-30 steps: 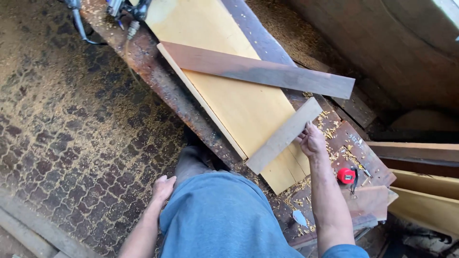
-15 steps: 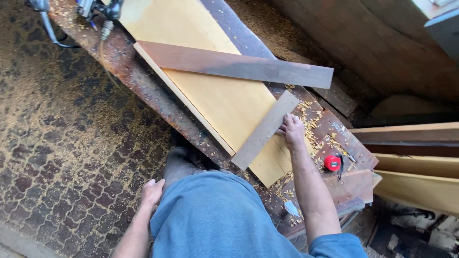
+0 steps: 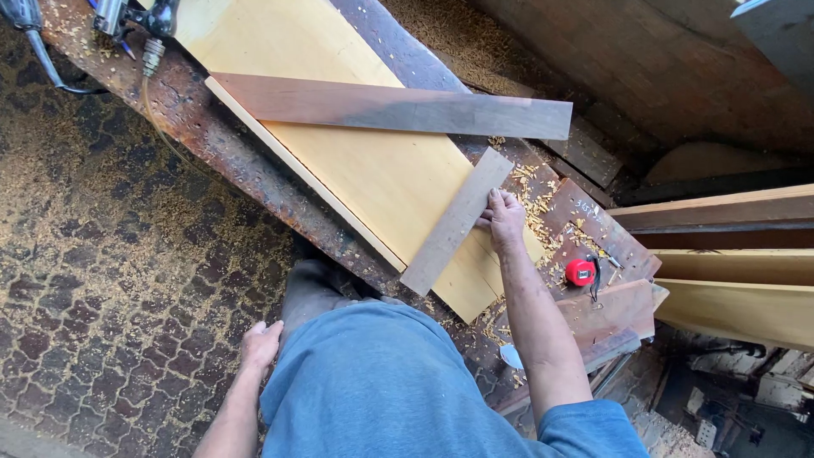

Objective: The recorder measures, aligns, and joins wood pieces using a nail gun and a jointer machine in a workshop.

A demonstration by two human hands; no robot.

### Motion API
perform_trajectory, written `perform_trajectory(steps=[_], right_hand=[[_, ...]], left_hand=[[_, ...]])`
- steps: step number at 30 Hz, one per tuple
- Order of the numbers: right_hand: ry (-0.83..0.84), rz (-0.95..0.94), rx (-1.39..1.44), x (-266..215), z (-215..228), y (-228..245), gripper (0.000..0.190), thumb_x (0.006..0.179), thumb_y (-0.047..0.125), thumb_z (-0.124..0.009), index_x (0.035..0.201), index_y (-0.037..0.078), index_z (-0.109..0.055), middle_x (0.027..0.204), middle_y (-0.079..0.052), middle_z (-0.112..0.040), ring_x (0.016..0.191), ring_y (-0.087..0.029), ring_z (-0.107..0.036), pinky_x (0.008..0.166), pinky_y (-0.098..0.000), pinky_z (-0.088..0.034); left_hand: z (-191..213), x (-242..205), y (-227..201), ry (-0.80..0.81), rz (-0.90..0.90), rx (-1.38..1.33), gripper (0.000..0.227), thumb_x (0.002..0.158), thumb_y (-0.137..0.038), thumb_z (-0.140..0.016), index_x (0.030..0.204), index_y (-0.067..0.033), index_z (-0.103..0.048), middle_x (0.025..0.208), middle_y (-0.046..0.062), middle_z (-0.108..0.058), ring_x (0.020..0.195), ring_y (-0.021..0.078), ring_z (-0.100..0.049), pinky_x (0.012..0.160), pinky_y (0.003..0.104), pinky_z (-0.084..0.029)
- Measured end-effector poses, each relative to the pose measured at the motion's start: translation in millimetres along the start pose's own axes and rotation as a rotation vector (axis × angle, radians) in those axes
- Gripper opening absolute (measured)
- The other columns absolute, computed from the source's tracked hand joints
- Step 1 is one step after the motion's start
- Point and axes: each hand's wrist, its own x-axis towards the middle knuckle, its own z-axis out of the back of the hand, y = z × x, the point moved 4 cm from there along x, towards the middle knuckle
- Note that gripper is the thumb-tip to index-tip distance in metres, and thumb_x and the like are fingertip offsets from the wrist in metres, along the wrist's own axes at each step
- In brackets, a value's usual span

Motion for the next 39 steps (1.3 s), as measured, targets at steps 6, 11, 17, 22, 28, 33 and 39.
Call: perform_trajectory(steps=[6, 11, 17, 22, 28, 33, 39], right_hand=[[0.007, 0.001, 0.017, -5, -2, 4, 0.023, 0.103, 0.027, -0.063, 0.109, 0.005, -0.061, 0.09, -0.008, -0.071, 0.068, -0.015, -0.072, 0.058, -0.0315, -0.064], [0.088, -0.021, 0.079, -6, 2, 3, 0.024, 0.105, 0.029, -0.061, 0.112, 0.005, -0.061, 0.093, -0.008, -0.071, 0.073, -0.017, -0.073, 0.062, -0.034, -0.064], [0.236, -0.12, 0.368, -24, -3, 25, 0.029, 0.105, 0.032, -0.055, 0.118, 0.007, -0.061, 0.103, -0.007, -0.072, 0.088, -0.019, -0.073, 0.08, -0.0406, -0.064], [0.2, -0.069, 0.4, -7, 2, 6, 0.029, 0.107, 0.028, -0.057, 0.124, 0.005, -0.065, 0.106, -0.005, -0.073, 0.091, -0.015, -0.071, 0.084, -0.0344, -0.061], [-0.068, 0.137, -0.442, -16, -36, 42, 0.024, 0.099, 0.024, -0.067, 0.111, 0.005, -0.076, 0.094, -0.002, -0.077, 0.083, -0.012, -0.068, 0.075, -0.0274, -0.056], [-0.189, 0.282, -0.898, -41, -104, 86, 0.029, 0.089, 0.032, -0.075, 0.1, 0.006, -0.079, 0.09, -0.007, -0.076, 0.083, -0.019, -0.072, 0.079, -0.0365, -0.057], [-0.06, 0.329, -1.456, -63, -139, 96, 0.081, 0.068, 0.046, -0.087, 0.135, 0.011, -0.057, 0.116, -0.016, -0.055, 0.11, -0.034, -0.057, 0.085, -0.0485, -0.052]], left_hand=[[8, -21, -20, 0.028, 0.062, -0.039, 0.048, 0.094, -0.037, -0.068, 0.128, -0.0026, -0.067, 0.137, 0.015, -0.069, 0.122, 0.0302, -0.066, 0.102, 0.044, -0.051], [9, -28, -27, 0.025, 0.055, -0.002, 0.051, 0.094, -0.038, -0.069, 0.129, -0.0002, -0.069, 0.135, 0.018, -0.071, 0.122, 0.032, -0.067, 0.104, 0.045, -0.052], [7, -14, -22, -0.009, 0.024, 0.034, 0.066, 0.092, -0.038, -0.072, 0.144, 0.0001, -0.057, 0.14, 0.02, -0.063, 0.129, 0.0335, -0.06, 0.108, 0.042, -0.045], [8, -13, -18, -0.02, -0.002, -0.065, 0.072, 0.091, -0.034, -0.073, 0.147, 0.0039, -0.051, 0.139, 0.02, -0.065, 0.129, 0.0318, -0.061, 0.109, 0.04, -0.046], [9, -18, -22, -0.014, 0.013, -0.052, 0.069, 0.091, -0.033, -0.072, 0.146, 0.0032, -0.052, 0.139, 0.018, -0.066, 0.129, 0.03, -0.061, 0.109, 0.04, -0.045], [6, -21, -24, -0.008, 0.051, -0.084, 0.065, 0.092, -0.034, -0.072, 0.145, -0.0035, -0.05, 0.138, 0.015, -0.064, 0.126, 0.0293, -0.06, 0.106, 0.042, -0.046], [4, -20, -17, -0.003, 0.045, -0.004, 0.056, 0.092, -0.04, -0.071, 0.129, 0.0023, -0.07, 0.132, 0.016, -0.072, 0.119, 0.0311, -0.068, 0.103, 0.042, -0.05]])
